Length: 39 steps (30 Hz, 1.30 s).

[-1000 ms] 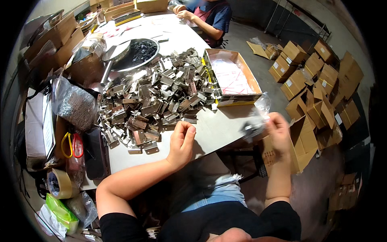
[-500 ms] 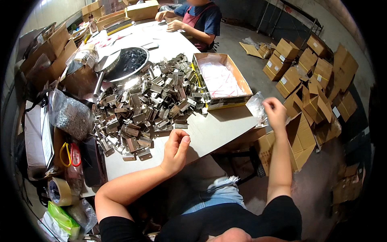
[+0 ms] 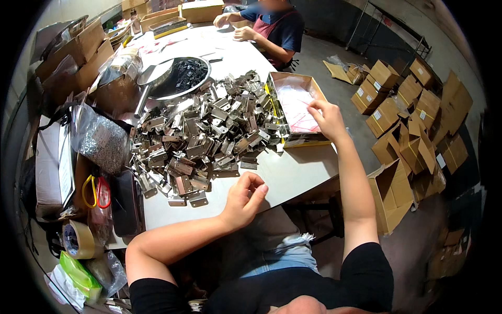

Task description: The person sits at a table and repeatedly picks up small metal hardware pieces from a large pile. They place each piece into a small plastic bag and then set the bag aside. The process is repetitive and involves handling the items one at a time.

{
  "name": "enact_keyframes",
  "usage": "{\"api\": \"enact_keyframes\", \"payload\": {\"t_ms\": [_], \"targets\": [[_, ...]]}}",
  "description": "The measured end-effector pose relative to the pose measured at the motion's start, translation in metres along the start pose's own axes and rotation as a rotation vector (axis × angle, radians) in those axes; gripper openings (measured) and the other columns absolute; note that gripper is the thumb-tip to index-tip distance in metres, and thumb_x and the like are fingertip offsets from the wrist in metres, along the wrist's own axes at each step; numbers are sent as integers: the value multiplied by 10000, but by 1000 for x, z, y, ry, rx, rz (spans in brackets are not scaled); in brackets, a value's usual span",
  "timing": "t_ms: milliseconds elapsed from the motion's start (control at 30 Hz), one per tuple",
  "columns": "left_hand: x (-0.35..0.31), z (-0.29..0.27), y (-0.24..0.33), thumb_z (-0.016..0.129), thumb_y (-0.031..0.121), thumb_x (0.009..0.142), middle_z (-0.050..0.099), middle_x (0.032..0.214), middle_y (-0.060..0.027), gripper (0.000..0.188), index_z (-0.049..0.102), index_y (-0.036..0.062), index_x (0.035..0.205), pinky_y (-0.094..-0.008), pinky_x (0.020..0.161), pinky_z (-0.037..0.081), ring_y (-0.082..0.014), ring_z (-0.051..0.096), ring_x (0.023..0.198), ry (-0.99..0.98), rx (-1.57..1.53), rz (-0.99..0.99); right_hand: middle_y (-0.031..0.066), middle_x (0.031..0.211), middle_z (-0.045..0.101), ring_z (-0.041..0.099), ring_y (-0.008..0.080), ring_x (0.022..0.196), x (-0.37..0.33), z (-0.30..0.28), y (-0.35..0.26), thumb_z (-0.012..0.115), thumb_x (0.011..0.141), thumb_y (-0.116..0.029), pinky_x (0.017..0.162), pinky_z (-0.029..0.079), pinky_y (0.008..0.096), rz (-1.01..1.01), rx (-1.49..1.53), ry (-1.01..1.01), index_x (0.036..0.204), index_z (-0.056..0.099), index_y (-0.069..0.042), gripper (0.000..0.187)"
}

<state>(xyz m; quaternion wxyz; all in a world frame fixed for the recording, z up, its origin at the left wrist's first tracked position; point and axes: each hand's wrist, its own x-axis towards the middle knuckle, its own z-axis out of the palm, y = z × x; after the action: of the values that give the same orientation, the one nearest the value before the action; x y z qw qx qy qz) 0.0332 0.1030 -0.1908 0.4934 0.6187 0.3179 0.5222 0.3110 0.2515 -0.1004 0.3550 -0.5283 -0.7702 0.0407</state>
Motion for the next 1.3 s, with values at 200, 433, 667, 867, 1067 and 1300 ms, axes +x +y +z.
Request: {"api": "enact_keyframes", "payload": {"t_ms": [200, 433, 667, 867, 1067, 1300], "targets": [[5, 6, 18, 712, 110, 835, 579, 1024, -119, 382, 560, 12, 1172, -352, 806, 475, -263, 569, 918, 28, 313, 310, 150, 806, 658, 648, 324, 749, -80, -10, -89, 689, 781, -3, 685, 518, 395, -384, 24, -94, 888, 674, -23, 110], [1, 3, 28, 751, 106, 811, 564, 1093, -137, 318, 661, 62, 1113, -337, 859, 469, -278, 559, 1029, -50, 465, 274, 126, 821, 658, 652, 264, 720, -130, -3, -121, 705, 760, 38, 618, 514, 339, -94, 459, -377, 911, 657, -5, 165], [-1, 6, 5, 661, 80, 895, 675, 868, -120, 180, 698, 11, 1057, -294, 709, 506, -209, 633, 774, -320, 34, 149, 107, 806, 670, 649, 193, 710, -142, -9, -110, 706, 779, 24, 609, 488, 273, 228, 605, -452, 899, 679, 10, 124], [-3, -2, 6, 680, 115, 913, 690, 799, -50, 129, 714, -6, 943, -235, 632, 472, -76, 603, 716, -305, -97, -179, 123, 861, 663, 642, 235, 790, -142, -4, -115, 736, 757, -28, 674, 498, 306, 28, 404, -163, 935, 683, 0, 187], [0, 5, 12, 712, 59, 863, 633, 737, -32, 74, 681, -1, 833, -230, 579, 433, -76, 556, 666, -155, -115, -218, 126, 950, 670, 651, 281, 877, -140, -16, -138, 754, 757, -49, 786, 525, 354, -110, 422, -247, 989, 678, -19, 246], [-4, -1, 9, 755, 72, 799, 646, 827, -71, 121, 699, 15, 889, -241, 596, 451, -122, 580, 681, -178, 80, -81, 111, 967, 671, 644, 287, 875, -139, -24, -153, 762, 769, -98, 786, 525, 368, -215, 320, -301, 1000, 677, -48, 251]]}}
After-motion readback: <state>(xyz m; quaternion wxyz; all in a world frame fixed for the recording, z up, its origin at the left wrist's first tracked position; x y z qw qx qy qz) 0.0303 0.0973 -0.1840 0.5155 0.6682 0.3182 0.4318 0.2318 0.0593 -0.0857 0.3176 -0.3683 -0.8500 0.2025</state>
